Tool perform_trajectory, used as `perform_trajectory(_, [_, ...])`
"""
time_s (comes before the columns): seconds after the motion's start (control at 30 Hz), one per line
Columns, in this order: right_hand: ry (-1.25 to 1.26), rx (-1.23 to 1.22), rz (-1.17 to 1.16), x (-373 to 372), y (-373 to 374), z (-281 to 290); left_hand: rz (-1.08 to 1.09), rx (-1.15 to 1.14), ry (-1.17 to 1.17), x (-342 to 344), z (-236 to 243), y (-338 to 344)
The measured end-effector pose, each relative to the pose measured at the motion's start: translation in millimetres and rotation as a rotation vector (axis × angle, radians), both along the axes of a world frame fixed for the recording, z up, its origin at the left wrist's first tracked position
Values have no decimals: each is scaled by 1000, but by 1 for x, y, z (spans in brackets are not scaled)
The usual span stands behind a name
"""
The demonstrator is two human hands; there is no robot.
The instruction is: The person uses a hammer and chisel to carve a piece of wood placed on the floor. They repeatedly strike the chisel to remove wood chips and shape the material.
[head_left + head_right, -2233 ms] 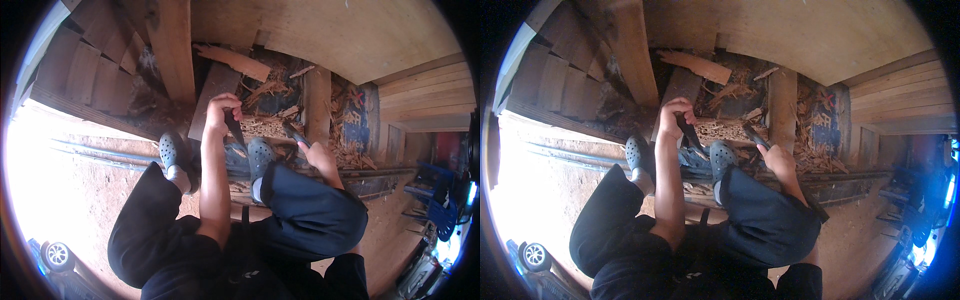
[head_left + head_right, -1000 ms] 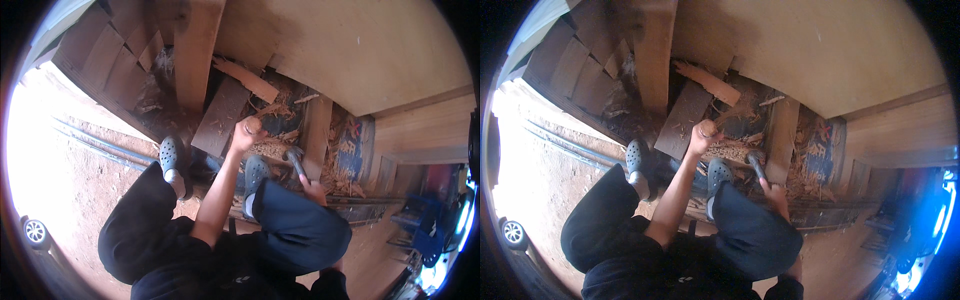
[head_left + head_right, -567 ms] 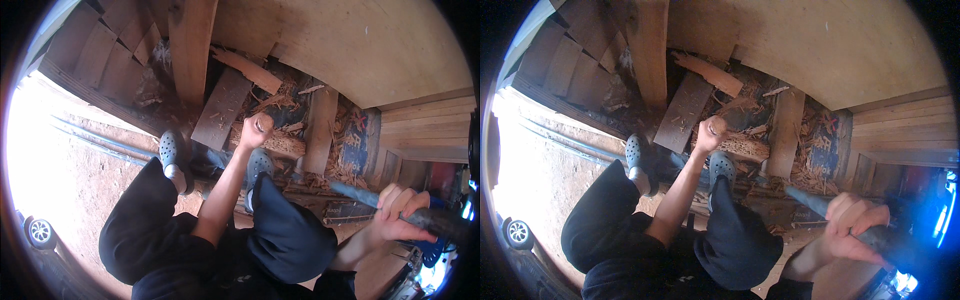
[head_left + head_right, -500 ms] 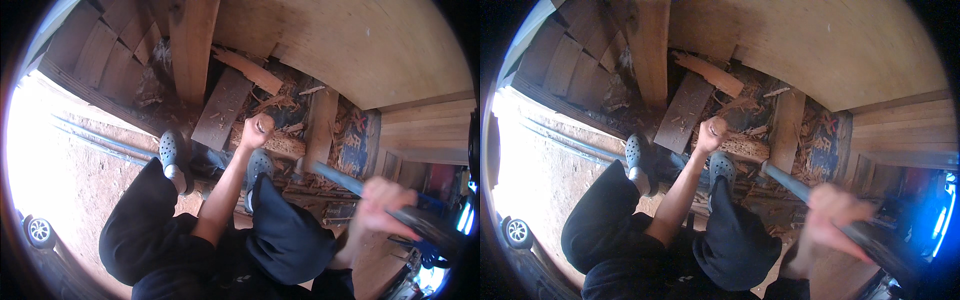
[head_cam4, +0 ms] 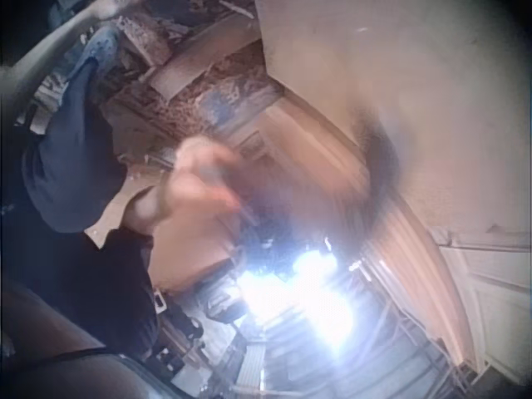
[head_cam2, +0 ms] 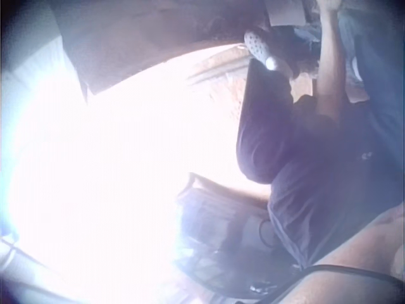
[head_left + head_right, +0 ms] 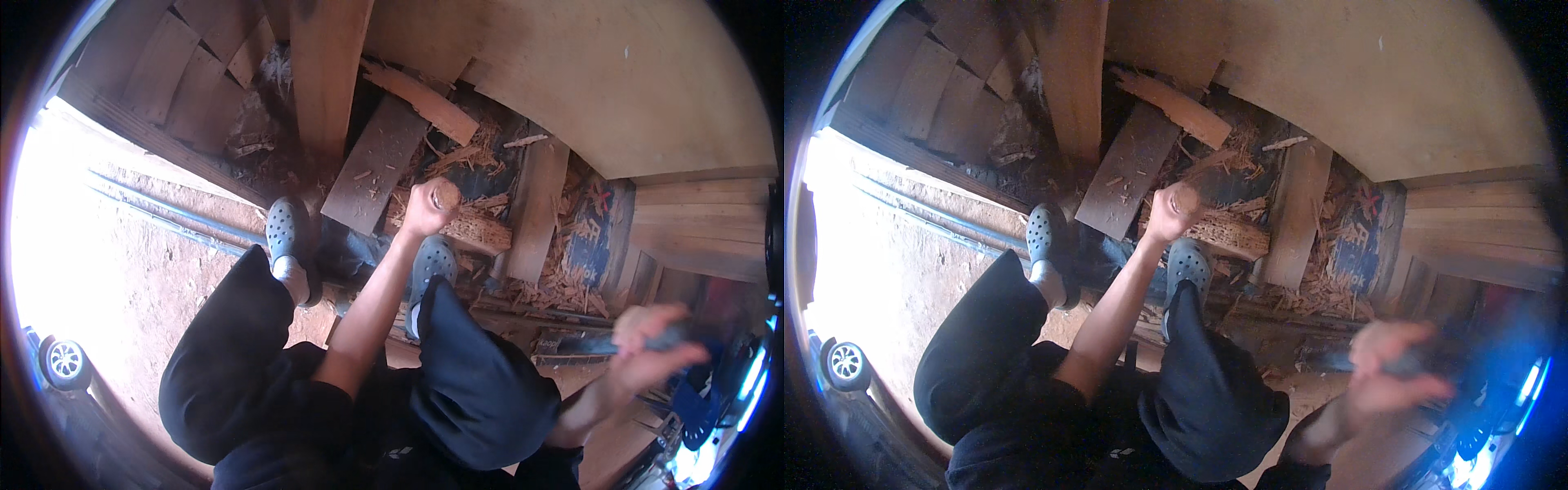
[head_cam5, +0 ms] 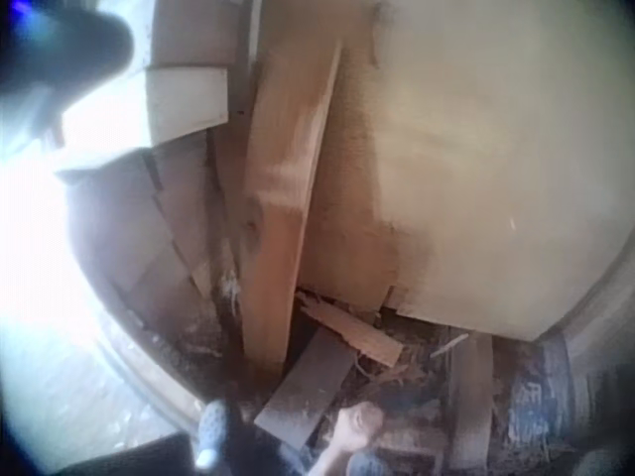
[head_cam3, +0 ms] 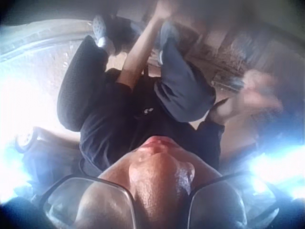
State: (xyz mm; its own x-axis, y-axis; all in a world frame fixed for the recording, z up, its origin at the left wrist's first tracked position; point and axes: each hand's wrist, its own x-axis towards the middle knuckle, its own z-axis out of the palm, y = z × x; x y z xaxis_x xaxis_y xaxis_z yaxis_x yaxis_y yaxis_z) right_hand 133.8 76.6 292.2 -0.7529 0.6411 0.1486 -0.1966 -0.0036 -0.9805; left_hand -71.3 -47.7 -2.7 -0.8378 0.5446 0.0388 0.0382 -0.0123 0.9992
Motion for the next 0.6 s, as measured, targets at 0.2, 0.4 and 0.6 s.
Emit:
perform_trajectory(0.2, [555,225,76,-52,-16,-56,4,-20,30,0,0,1])
perform_trajectory(0.4, [-1137,429,21,-40,-42,-178,-24,29,-63,-4,-7,3])
perform_trajectory(0.6, [-713,266,-94,-18,-9,-55,-6,-31,-66,-3,-10,4])
